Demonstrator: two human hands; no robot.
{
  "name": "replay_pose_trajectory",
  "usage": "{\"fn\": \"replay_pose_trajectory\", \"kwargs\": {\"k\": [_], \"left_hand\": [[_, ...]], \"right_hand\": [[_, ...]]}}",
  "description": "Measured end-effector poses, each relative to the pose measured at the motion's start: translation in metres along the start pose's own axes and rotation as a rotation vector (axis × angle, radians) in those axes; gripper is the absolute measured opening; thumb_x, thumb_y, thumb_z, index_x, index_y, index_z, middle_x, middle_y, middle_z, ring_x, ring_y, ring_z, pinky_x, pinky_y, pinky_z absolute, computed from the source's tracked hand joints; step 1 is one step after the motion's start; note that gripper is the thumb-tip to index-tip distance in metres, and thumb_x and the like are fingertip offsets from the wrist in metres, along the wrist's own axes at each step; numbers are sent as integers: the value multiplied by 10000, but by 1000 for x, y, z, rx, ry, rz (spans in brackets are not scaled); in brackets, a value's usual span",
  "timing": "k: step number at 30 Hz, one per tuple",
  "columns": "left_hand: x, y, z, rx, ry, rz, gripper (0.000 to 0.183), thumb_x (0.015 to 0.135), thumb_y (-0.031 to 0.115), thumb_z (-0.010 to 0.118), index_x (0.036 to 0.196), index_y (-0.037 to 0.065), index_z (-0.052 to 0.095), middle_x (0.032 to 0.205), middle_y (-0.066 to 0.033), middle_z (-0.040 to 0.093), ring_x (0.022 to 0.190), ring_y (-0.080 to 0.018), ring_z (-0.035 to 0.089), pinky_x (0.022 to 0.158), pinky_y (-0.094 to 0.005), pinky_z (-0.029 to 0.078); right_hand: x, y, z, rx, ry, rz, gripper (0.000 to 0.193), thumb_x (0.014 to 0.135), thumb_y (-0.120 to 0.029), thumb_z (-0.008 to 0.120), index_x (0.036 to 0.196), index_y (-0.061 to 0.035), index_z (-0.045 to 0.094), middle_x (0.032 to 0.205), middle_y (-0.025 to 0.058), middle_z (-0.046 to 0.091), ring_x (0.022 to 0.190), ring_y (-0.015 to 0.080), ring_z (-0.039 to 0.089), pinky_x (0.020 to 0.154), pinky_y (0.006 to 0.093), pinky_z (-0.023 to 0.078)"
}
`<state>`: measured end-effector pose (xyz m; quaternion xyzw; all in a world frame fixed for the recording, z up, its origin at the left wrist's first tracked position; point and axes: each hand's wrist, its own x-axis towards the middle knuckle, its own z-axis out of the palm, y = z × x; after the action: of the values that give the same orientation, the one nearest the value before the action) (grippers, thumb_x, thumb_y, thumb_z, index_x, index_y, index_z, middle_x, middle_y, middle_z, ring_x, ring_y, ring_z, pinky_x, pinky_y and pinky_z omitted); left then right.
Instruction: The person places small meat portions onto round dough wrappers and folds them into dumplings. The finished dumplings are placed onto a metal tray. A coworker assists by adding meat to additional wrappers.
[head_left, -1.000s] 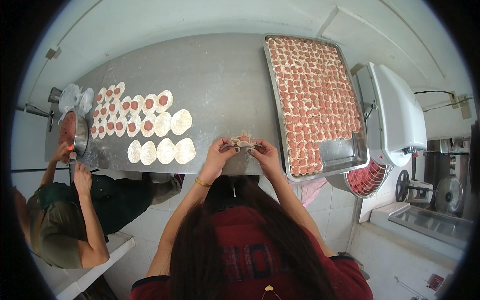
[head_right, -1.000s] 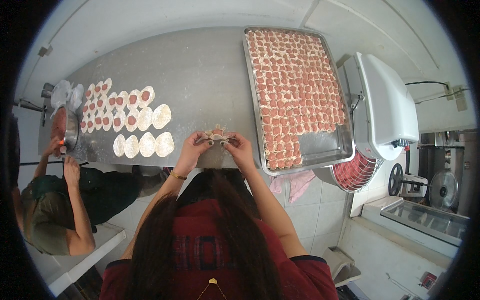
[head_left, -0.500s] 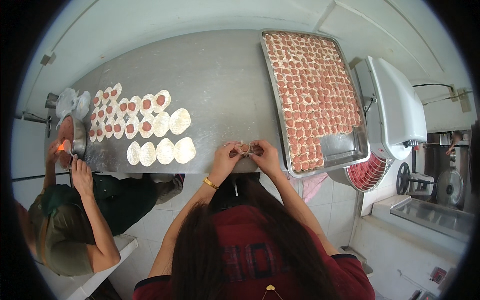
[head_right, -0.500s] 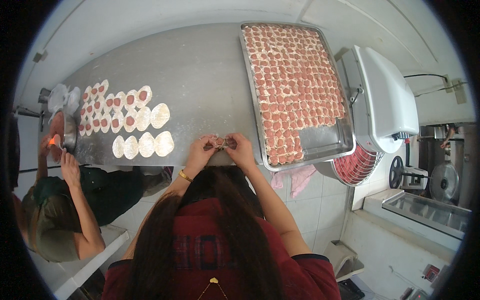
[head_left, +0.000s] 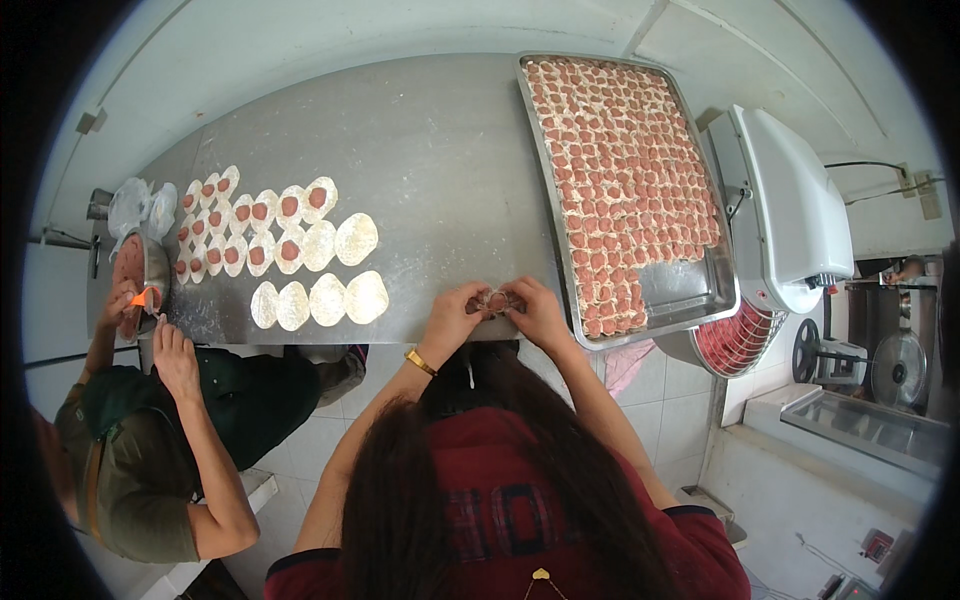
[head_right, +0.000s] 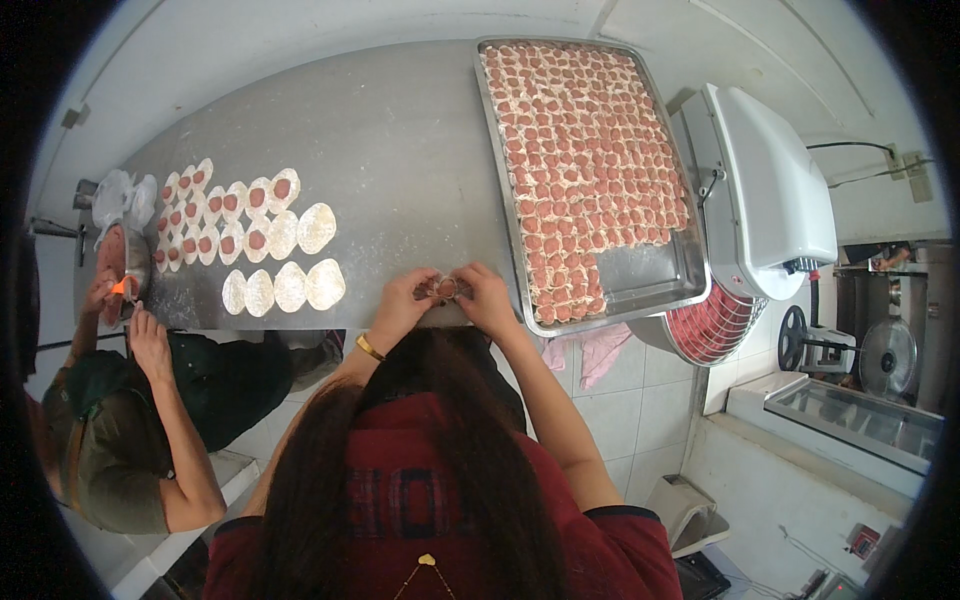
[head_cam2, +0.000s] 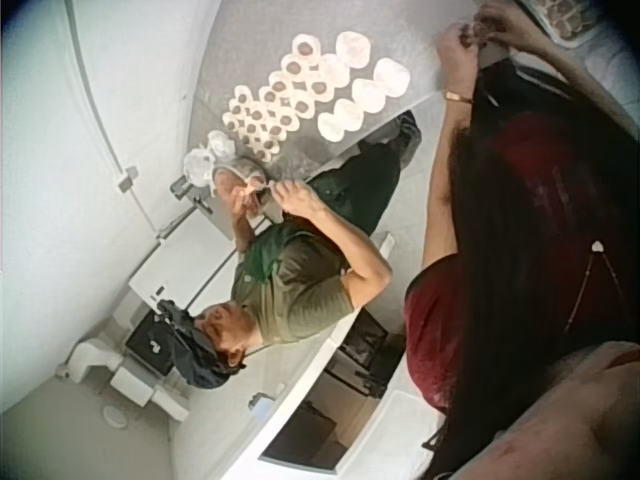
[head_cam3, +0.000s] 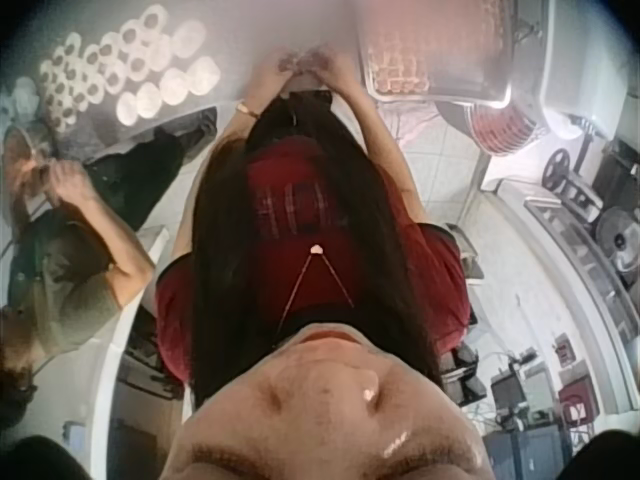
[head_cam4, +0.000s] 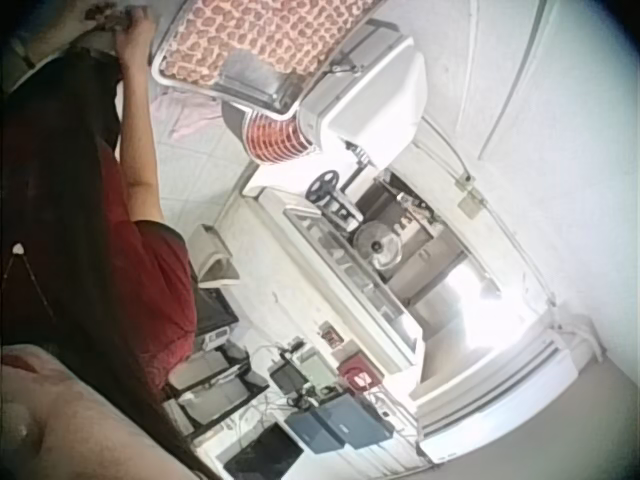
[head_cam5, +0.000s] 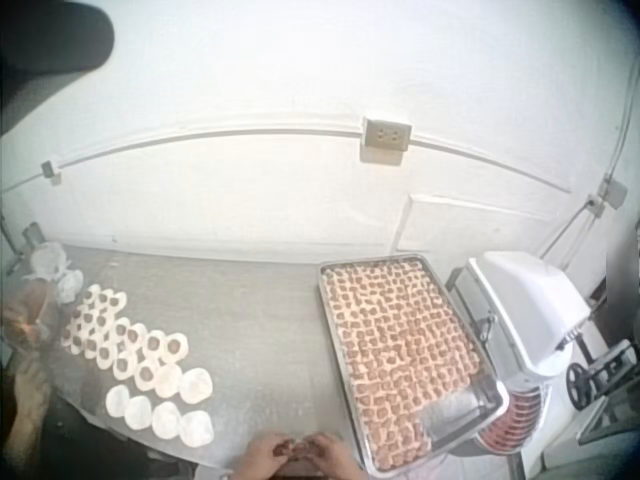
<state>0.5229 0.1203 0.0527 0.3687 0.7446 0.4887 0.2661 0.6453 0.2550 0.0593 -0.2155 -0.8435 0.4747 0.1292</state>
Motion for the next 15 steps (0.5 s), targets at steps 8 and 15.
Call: {"fn": "replay_pose_trajectory", "kwargs": {"k": [8, 15], "left_hand": [[9, 6, 0, 86, -65, -31, 247, 698, 74, 758, 859, 12, 580, 721, -112, 641, 666, -208, 645, 620, -307, 503], [11, 4, -1, 180, -95, -27, 268, 677, 97, 768, 837, 24, 565, 692, -118, 629, 651, -245, 635, 608, -335, 490]], "right_hand": [[9, 3, 4, 74, 52, -98, 234, 679, 51, 613, 898, -27, 643, 873, 126, 617, 802, 331, 613, 675, 382, 489], [5, -6, 14, -65, 63, -54, 239, 695, 54, 570, 912, -25, 632, 862, 128, 603, 807, 342, 604, 678, 407, 485]]}}
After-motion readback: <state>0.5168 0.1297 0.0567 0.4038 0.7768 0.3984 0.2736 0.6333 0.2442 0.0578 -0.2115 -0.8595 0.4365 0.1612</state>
